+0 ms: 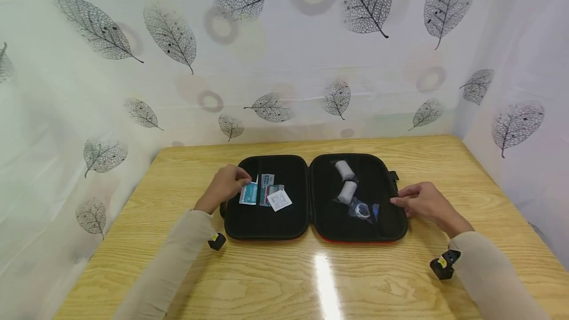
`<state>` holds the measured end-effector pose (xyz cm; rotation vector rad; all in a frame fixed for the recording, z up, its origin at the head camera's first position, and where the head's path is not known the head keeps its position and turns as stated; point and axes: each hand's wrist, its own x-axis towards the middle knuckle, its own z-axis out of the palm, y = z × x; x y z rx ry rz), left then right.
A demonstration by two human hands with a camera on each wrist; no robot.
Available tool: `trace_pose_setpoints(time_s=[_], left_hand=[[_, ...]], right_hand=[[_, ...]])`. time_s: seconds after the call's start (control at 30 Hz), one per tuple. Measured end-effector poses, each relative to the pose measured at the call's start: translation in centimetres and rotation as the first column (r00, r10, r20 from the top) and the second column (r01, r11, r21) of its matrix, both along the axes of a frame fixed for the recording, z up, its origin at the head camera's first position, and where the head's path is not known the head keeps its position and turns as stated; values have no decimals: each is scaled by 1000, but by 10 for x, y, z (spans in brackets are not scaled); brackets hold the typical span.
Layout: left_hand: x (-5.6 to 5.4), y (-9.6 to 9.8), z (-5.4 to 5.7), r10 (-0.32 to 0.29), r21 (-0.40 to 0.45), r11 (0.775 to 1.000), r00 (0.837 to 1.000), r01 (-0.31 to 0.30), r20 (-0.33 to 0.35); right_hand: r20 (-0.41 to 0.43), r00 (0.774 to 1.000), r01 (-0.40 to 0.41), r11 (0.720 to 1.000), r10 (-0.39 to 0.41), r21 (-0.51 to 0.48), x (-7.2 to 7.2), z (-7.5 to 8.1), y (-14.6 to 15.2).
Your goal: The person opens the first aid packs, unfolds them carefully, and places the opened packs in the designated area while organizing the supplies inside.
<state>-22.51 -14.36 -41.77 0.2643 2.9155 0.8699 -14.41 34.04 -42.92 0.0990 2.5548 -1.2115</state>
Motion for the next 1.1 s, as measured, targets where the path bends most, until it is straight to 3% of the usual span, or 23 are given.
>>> trace_pose_setpoints(time_s=[0.67,1.1], left_hand=[[0,12,-5,-14,46,999,1000,14,7],[2,15,-10,-10,116,993,994,-2,104]], right_hand=[[2,1000,14,1000,-14,4,0,0,0],[-2,1000,14,1000,-14,2,0,0,-1]])
